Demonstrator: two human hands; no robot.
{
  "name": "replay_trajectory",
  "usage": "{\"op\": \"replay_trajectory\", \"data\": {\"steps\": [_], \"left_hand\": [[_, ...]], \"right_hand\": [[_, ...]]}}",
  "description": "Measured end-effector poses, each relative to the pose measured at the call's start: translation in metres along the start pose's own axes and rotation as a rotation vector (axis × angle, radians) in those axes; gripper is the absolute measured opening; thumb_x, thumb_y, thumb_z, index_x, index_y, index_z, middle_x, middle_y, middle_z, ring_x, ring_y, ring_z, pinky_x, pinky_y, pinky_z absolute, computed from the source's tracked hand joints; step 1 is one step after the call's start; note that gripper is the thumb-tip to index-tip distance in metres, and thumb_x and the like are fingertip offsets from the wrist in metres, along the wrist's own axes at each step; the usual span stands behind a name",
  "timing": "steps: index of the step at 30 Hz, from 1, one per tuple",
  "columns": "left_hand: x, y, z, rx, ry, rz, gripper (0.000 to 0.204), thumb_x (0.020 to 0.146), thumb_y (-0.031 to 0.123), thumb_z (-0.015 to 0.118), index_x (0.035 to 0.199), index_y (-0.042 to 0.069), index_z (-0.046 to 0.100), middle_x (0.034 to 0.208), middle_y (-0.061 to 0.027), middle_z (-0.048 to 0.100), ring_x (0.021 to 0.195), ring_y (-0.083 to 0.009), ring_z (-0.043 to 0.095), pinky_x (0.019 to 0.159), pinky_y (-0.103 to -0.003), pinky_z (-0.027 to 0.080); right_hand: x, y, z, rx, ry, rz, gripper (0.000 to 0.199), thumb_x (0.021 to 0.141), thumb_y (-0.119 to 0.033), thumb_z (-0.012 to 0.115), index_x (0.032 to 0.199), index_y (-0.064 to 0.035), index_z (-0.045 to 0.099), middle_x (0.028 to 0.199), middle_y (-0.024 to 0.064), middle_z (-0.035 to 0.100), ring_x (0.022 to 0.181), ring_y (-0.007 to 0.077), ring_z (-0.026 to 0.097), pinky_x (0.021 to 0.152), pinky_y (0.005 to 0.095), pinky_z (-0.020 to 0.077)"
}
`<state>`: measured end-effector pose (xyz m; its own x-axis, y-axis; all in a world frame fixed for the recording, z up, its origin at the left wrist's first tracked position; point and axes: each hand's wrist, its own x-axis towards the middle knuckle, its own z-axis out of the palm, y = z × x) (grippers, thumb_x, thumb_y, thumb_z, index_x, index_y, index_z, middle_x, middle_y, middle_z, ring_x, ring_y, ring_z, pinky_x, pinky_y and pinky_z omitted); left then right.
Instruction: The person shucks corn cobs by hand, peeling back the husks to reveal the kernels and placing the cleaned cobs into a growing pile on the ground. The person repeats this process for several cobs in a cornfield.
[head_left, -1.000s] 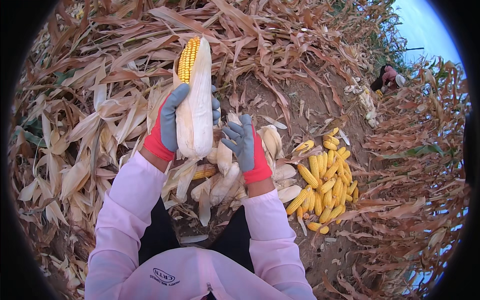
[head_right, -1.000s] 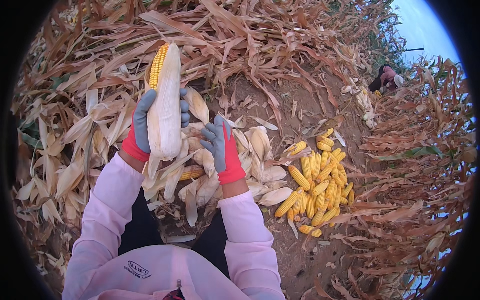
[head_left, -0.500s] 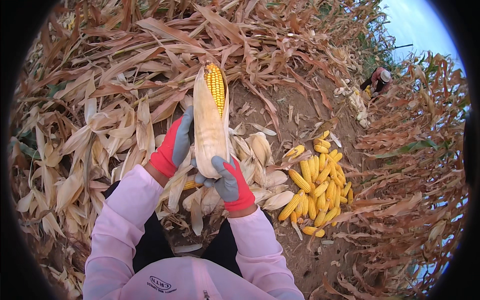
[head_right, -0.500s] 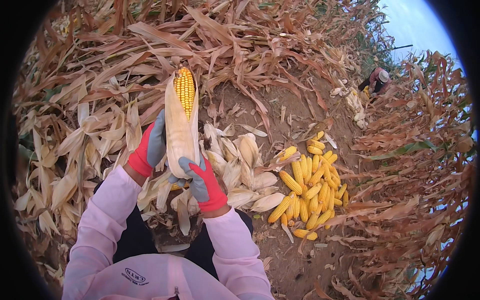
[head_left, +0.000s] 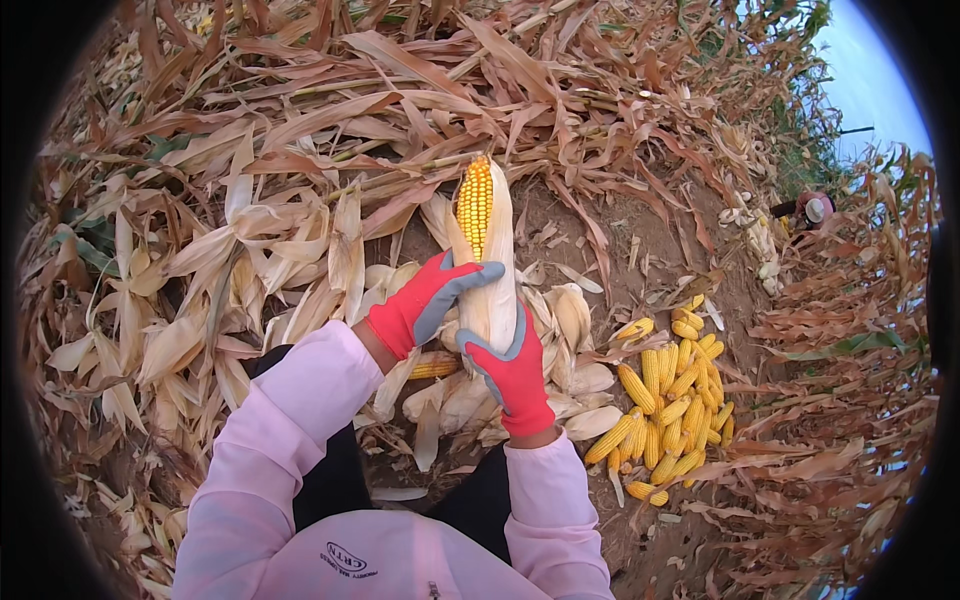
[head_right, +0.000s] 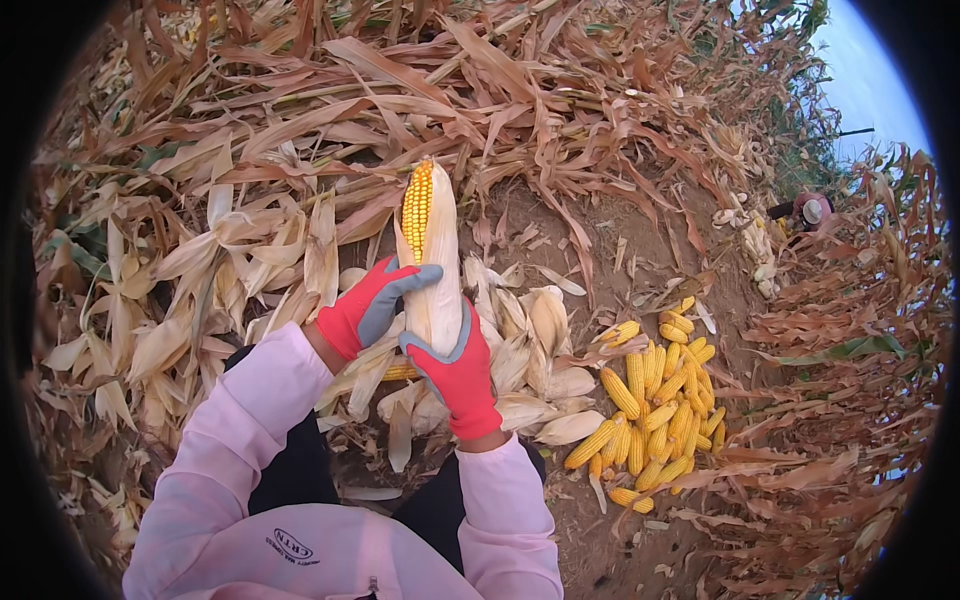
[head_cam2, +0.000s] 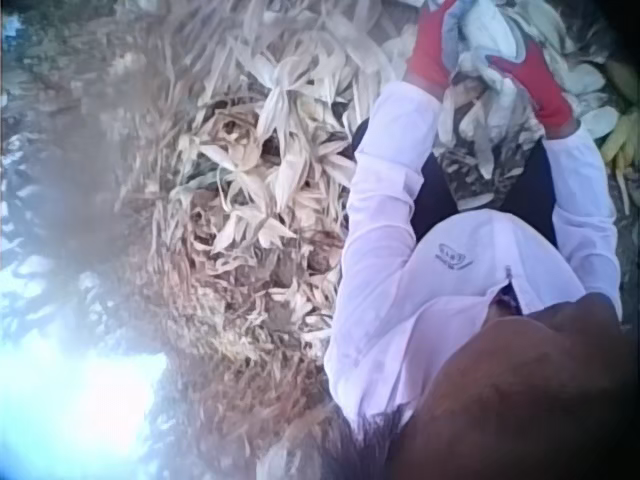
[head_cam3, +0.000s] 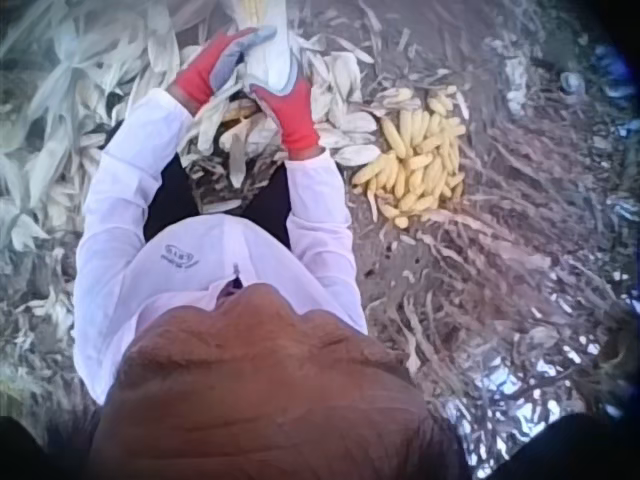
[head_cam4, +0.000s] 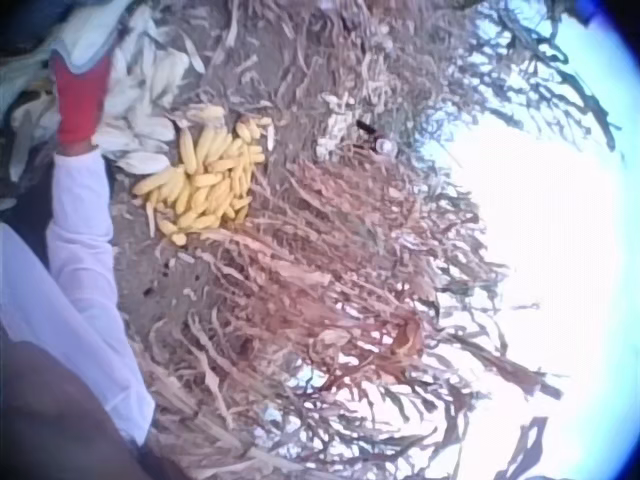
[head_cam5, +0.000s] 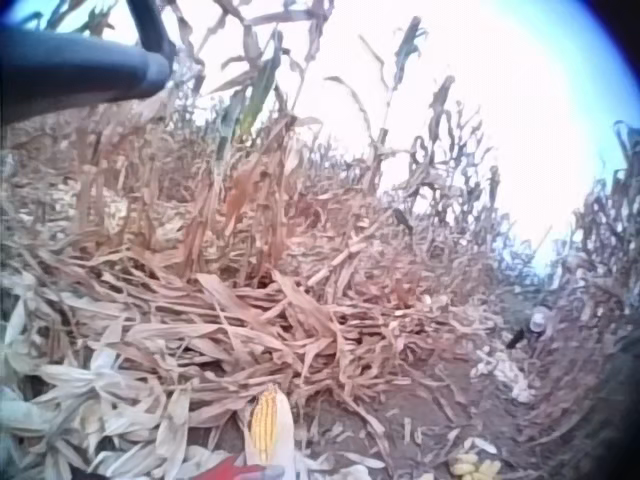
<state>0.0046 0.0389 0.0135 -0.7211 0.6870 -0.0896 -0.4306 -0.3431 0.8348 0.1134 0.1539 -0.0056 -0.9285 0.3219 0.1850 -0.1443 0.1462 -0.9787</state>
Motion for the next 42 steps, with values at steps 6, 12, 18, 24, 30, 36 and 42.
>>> {"op": "replay_trajectory", "data": {"steps": [6,12,18,24,30,36,42], "left_hand": [[-0.006,0.003,-0.004,-0.029,-0.022,0.003,0.053,0.085,0.025,0.070,0.127,0.001,0.048,0.109,-0.0062,0.061,0.099,-0.0152,0.061,0.089,-0.030,0.049],[-0.011,0.000,-0.007,-0.079,0.017,-0.017,0.049,0.084,0.026,0.070,0.122,0.001,0.053,0.106,-0.0078,0.064,0.095,-0.0169,0.063,0.088,-0.031,0.050],[-0.007,0.002,-0.023,-0.334,-0.108,-0.063,0.047,0.084,0.031,0.068,0.116,-0.001,0.057,0.102,-0.0128,0.065,0.093,-0.0210,0.065,0.088,-0.034,0.051],[-0.016,0.005,-0.006,-0.102,0.043,-0.001,0.053,0.081,0.019,0.072,0.125,0.001,0.050,0.107,-0.0100,0.062,0.096,-0.0179,0.062,0.084,-0.031,0.051],[-0.010,0.002,-0.006,-0.059,-0.051,0.108,0.062,0.079,0.019,0.075,0.131,0.003,0.045,0.116,-0.0081,0.059,0.108,-0.0169,0.057,0.094,-0.033,0.046],[-0.004,-0.014,-0.005,0.018,0.067,0.223,0.065,0.076,0.015,0.077,0.131,0.005,0.046,0.117,-0.0062,0.059,0.109,-0.0164,0.056,0.094,-0.033,0.046],[-0.008,0.002,-0.003,-0.123,0.091,0.146,0.061,0.075,0.013,0.077,0.127,0.006,0.047,0.113,-0.0057,0.059,0.103,-0.0171,0.058,0.090,-0.032,0.048]], "right_hand": [[-0.005,0.010,0.009,-0.307,0.052,-0.161,0.085,0.068,-0.025,0.083,0.135,0.0046,0.038,0.122,0.0224,0.055,0.108,0.0307,0.059,0.089,0.0379,0.0486],[-0.015,0.009,0.019,-0.502,0.105,-0.193,0.086,0.071,-0.021,0.081,0.139,0.0044,0.035,0.131,0.0208,0.051,0.119,0.0284,0.053,0.098,0.0368,0.0428],[-0.006,-0.013,0.007,0.311,-0.142,0.066,0.059,0.092,-0.014,0.059,0.142,0.0034,0.032,0.135,0.0143,0.047,0.123,0.0203,0.047,0.104,0.0331,0.0366],[-0.013,0.004,0.018,0.411,-0.115,0.247,0.060,0.090,-0.020,0.064,0.139,0.0018,0.037,0.128,0.0093,0.053,0.114,0.0146,0.052,0.097,0.0285,0.0409],[-0.008,0.004,0.021,-0.046,0.092,-0.060,0.075,0.075,-0.018,0.078,0.137,0.0021,0.040,0.125,0.0150,0.055,0.112,0.0212,0.056,0.092,0.0327,0.0459],[-0.009,0.018,0.022,-0.559,0.257,-0.295,0.087,0.067,-0.027,0.084,0.136,0.0011,0.040,0.121,0.0200,0.055,0.106,0.0322,0.059,0.087,0.0399,0.0486],[-0.005,0.012,0.029,-0.615,0.192,-0.284,0.078,0.074,-0.028,0.079,0.136,0.0004,0.041,0.119,0.0185,0.055,0.104,0.0317,0.059,0.086,0.0388,0.0489]]}}
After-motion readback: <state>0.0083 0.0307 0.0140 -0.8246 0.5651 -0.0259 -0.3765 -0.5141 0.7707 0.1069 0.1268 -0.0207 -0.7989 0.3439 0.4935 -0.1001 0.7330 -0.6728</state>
